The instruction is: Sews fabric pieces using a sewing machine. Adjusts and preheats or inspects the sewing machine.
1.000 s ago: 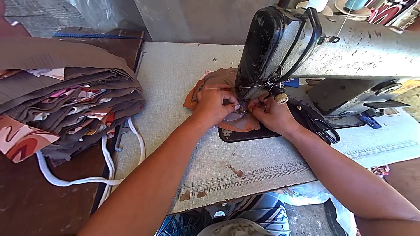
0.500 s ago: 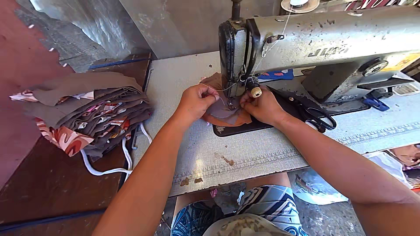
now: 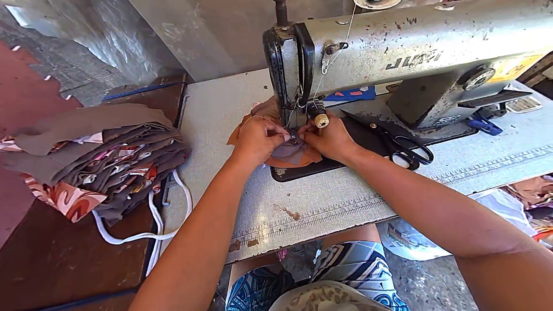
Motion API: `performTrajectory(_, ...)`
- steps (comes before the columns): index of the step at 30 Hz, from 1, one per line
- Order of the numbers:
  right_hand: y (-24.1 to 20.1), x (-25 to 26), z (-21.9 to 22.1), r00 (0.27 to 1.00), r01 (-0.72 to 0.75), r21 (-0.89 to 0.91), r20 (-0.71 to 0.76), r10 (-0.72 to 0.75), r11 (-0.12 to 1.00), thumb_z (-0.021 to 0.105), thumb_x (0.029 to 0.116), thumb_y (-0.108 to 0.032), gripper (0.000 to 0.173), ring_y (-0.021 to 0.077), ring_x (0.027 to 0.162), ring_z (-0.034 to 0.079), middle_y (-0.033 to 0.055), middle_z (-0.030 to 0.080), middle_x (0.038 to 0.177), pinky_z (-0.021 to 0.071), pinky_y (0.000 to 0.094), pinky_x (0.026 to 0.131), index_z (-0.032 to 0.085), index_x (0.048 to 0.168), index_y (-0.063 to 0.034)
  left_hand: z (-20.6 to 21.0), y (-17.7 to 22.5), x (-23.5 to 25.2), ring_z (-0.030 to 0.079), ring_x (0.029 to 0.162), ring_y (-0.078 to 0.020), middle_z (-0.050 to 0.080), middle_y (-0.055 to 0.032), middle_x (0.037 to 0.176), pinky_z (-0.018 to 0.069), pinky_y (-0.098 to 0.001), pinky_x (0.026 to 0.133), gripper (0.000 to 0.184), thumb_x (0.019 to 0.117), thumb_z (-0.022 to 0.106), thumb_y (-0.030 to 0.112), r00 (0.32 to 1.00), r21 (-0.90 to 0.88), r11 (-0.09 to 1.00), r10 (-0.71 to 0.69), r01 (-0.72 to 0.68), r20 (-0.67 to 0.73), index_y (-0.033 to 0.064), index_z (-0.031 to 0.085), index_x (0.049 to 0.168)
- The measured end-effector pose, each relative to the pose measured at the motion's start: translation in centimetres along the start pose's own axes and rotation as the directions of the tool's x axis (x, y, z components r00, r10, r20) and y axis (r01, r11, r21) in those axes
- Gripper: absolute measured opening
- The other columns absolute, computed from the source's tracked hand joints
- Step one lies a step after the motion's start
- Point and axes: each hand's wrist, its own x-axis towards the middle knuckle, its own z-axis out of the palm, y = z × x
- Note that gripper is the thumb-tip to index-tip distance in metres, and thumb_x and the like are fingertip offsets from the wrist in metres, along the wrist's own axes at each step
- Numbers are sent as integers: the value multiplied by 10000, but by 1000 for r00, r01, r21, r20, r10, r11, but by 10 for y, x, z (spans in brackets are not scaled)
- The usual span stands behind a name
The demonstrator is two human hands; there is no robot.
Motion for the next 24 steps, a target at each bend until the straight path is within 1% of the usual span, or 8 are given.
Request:
performTrajectory(1,1,1,2,1000,3,-2,-4,-3,1000,750,888,-135,142,300,989,650,152,691,953,504,488,908,735,915,4,2,1,1,619,1093,-275,696,-145,1045,466,-511,980,97,897,798,169,1000,8,1000,-1,1,6,72,789,903)
performTrajectory(4,5,2,7,1000,-5,17,7,5,1000,768,869,-142,140,276,980,653,134,689,954,518,469,896,744,932,-19,8,-1,3,658,924,-169,724,-61,919,500,-447,883,84,908,792,187,999,-16,999,-31,31,29,109,792,875)
performTrajectory(5,5,2,7,1000,-6,29,14,6,1000,771,862,-138,134,263,977,653,126,695,957,519,461,893,749,936,-29,8,-1,3,659,902,-147,727,-41,904,503,-435,872,75,917,783,185,997,-43,998,-49,51,53,119,794,884)
performTrajectory(9,8,2,9,999,20,68,27,-21,998,766,850,-124,86,209,966,655,74,715,941,514,429,897,751,916,-71,7,-6,3,666,878,-100,744,-2,890,514,-400,859,51,915,786,186,993,-140,985,-89,99,81,140,802,898)
performTrajectory(13,10,2,10,999,31,126,10,-32,992,771,840,-118,67,176,946,650,54,710,921,521,391,873,748,892,-84,8,-10,1,644,977,-132,725,-19,974,494,-420,898,47,900,799,194,996,-162,984,-67,77,61,150,805,885)
performTrajectory(17,12,3,10,1000,15,139,14,-17,990,774,842,-132,60,137,929,654,22,719,906,524,363,858,751,893,-109,9,-9,1,644,973,-144,726,-24,957,480,-444,907,52,890,811,199,997,-136,989,-52,58,53,154,806,864)
performTrajectory(19,12,3,10,1000,8,147,17,-10,989,771,844,-125,61,134,924,659,25,718,910,532,359,854,752,899,-105,9,-7,0,652,942,-139,727,-24,931,501,-423,880,59,883,820,205,997,-125,990,-59,65,51,152,803,863)
performTrajectory(24,10,4,11,999,19,123,36,-23,992,742,866,-124,44,125,874,652,29,705,872,530,342,818,741,893,-89,10,-6,1,653,969,-151,735,-15,944,478,-469,922,55,885,819,224,996,-95,993,-61,67,60,171,811,874)
